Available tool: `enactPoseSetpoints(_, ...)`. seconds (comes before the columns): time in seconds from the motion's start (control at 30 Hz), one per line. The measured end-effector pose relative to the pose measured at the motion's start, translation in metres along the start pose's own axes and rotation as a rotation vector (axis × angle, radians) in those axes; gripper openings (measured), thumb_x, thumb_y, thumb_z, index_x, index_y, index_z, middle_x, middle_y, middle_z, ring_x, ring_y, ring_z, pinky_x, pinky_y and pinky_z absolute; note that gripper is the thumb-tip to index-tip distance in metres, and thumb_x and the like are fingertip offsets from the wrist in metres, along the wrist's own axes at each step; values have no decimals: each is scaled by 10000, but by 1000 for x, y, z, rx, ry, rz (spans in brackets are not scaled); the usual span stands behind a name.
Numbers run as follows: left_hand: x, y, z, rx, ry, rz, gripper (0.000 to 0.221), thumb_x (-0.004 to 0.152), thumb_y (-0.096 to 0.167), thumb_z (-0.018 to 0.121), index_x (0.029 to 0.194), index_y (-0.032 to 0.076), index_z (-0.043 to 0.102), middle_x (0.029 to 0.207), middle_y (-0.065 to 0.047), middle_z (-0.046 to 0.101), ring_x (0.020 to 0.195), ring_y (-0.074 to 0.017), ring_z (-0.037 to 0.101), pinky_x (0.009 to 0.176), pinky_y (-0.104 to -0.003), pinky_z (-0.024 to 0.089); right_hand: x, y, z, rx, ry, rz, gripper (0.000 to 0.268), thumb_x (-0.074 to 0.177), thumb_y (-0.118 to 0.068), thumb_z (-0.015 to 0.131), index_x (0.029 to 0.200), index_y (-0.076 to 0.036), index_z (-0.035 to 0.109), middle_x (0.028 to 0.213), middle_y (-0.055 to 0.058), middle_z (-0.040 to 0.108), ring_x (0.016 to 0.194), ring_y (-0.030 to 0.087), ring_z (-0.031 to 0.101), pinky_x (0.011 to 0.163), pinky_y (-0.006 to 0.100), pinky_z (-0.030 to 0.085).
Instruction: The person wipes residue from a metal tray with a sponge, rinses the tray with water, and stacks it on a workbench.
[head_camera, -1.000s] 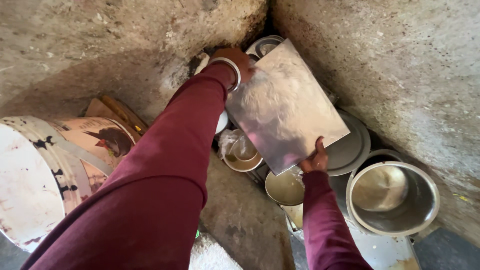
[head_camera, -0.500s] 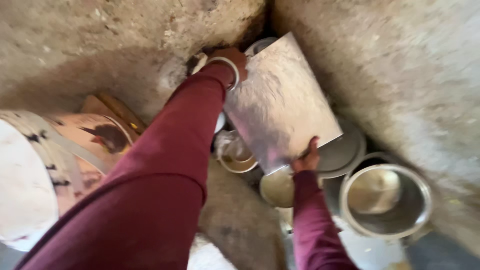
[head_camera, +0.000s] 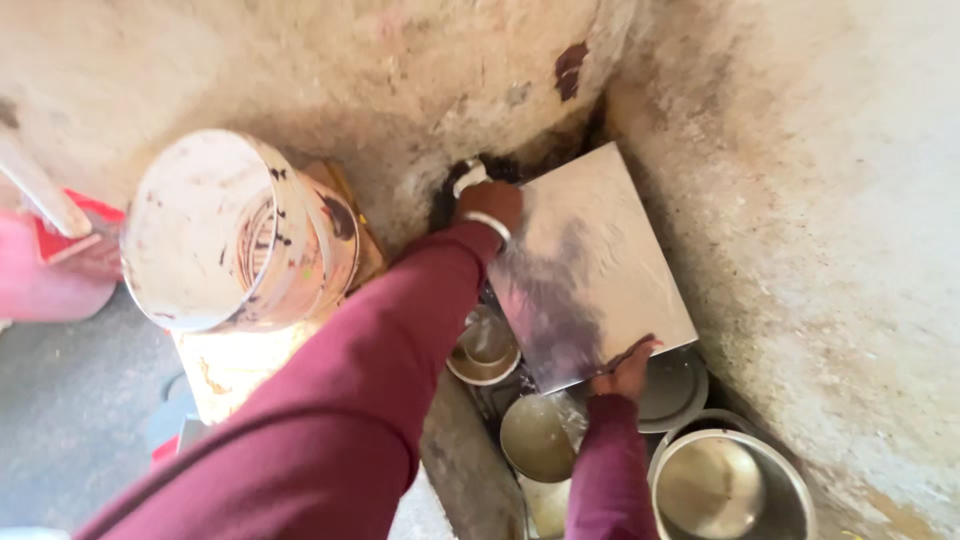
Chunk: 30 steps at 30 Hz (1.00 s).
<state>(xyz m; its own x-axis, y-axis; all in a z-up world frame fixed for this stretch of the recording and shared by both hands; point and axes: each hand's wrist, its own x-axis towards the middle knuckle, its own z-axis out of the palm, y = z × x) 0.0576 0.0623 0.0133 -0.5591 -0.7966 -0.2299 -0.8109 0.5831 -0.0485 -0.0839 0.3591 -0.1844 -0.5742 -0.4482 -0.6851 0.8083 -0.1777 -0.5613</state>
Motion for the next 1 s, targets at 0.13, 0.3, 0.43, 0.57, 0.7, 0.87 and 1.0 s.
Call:
enactPoseSetpoints(0.13,-22,-4,-34,-427,71,-505,383,878,309,713,1194,95,710,1232,-175,694,1159,-369,666,938,-493,546,-7,-30,7,-70,20,-65,825,976,-734,516,1421,-40,551,1254,35,582,1085,208,587,942,383,540)
enactPoseSetpoints(0.3,-10,-15,-57,-675,-177,-692,386,883,349,710,1170,91,721,1196,-181,701,1120,-371,677,918,-489,553,-7,-46,18,-83,15,-2,764,957,-706,503,1333,-50,605,1227,34,671,1037,202,641,889,374,528)
enactPoseSetpoints(0.43,-5,-22,-56,-696,-156,-733,393,888,380,707,1151,88,730,1167,-186,706,1090,-372,686,901,-486,559,1,-59,16,-81,-101,-124,728,991,-665,493,1348,-36,583,1253,62,652,1085,209,636,940,393,539)
enactPoseSetpoints(0.57,-15,-15,-51,-638,-34,-757,406,893,411,705,1132,85,738,1138,-191,711,1060,-374,695,885,-483,565,-11,-57,-7,-51,-126,-90,770,966,-669,465,1403,-38,525,1304,88,648,1116,250,640,973,419,516)
enactPoseSetpoints(0.7,-36,9,-60,-582,97,-690,422,898,442,702,1112,81,747,1109,-196,717,1029,-375,704,868,-480,571,-50,-46,-28,-1273,-191,-1236,918,1020,-563,379,1608,129,243,1513,242,451,1350,375,508,1159,442,405)
enactPoseSetpoints(0.87,-86,38,-96,-513,109,-486,448,904,482,699,1088,77,758,1073,-202,723,991,-377,716,847,-476,578,-115,-34,-9,-87,-79,-237,843,956,-511,505,1568,51,368,1427,186,570,1239,345,573,1052,459,457)
enactPoseSetpoints(1.0,-147,77,-132,-410,12,-205,472,908,513,696,1069,74,766,1044,-207,729,960,-378,725,831,-473,584,-184,-56,-7,-551,-31,-326,792,901,-342,619,1588,-13,402,1282,172,655,1136,341,626,1001,438,501)
